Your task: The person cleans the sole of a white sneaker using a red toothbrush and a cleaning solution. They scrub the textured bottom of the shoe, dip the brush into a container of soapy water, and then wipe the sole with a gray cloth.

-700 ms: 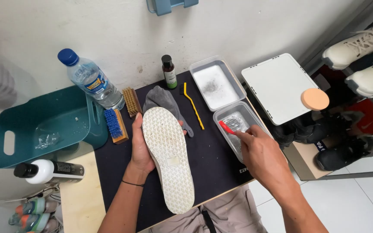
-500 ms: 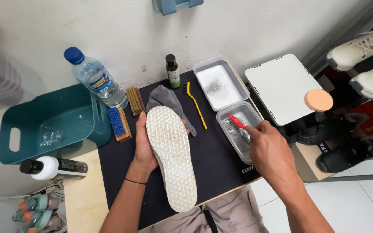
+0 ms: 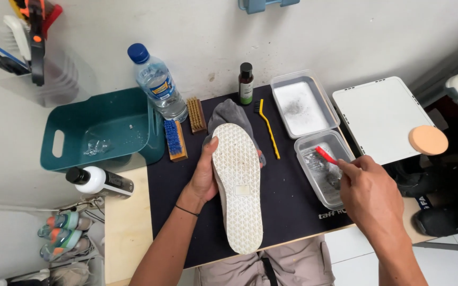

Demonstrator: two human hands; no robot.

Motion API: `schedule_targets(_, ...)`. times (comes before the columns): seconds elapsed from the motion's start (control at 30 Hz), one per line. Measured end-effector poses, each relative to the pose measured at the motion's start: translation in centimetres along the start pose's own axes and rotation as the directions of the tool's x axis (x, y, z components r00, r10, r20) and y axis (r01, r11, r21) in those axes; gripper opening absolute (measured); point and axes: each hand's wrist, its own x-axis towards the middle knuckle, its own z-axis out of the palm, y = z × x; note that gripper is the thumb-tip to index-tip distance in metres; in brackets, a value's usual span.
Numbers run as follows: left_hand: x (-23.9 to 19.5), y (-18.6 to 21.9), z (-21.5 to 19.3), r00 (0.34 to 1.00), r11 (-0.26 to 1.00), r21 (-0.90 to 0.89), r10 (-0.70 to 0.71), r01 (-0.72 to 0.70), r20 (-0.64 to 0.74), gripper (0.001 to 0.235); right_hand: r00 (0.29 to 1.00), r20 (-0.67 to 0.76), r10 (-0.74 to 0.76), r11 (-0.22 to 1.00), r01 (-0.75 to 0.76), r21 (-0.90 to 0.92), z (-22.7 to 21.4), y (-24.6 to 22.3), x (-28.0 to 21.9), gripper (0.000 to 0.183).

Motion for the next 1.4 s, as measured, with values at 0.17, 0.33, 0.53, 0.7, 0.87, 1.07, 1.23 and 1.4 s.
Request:
schedule_targets(0.17,0.2,-0.3,-1.0,0.958,0.998,0.050,-0.029,0.045,-0.286,0.057,0.992,0.025,-0.125,0.992,0.124,0.016,-0.6,-0.2,-0.7,0.027)
schedule_targets(0.33,0.0,0.4,0.3,0.958,0.995,0.014,-0.093,0.100,-0.273,0.060,0.982,-0.088,-0.169,0.985,0.165,-0.047,0.2,0.2,-0.2,0.028)
schedule_targets(0.53,-0.5,1.6,-1.3,0.971,0.969,-0.067,-0.234,0.237,0.045,0.066,0.994,-0.038,-0.104,0.994,0.102,-0.046,0.4,0.6,-0.3,0.026)
schedule_targets(0.7,-0.4,2.7,-2.0,0.923,0.924,0.054,-0.373,0.379,-0.099,0.066,0.987,0.112,-0.116,0.990,0.124,-0.068,-0.3,0.3,-0.8,0.030)
schedule_targets(0.87,0.2,3.4,-1.0,0.933,0.857,0.402,-0.360,0.322,0.022,0.041,0.998,0.039,-0.058,0.997,0.060,-0.050,-0.5,-0.1,-0.4,0.028)
schedule_targets(1.07,0.6,4.9,3.2,0.906,0.287,0.915,-0.394,0.284,-0.157,0.067,0.991,0.046,-0.129,0.991,0.130,-0.026,-1.0,-0.3,-0.4,0.028)
schedule_targets(1.23,0.4,3.7,4.7,0.952,-0.018,0.995,-0.287,0.101,-0.102,0.032,0.988,0.065,-0.137,0.990,0.139,-0.029,-1.0,-0.3,-0.4,0.029)
schedule_targets(1.4,-0.4,2.2,5.3,0.993,-0.277,0.956,-0.035,0.095,-0.109,0.062,0.985,0.032,-0.171,0.985,0.172,-0.020,-1.2,-0.2,-0.5,0.028)
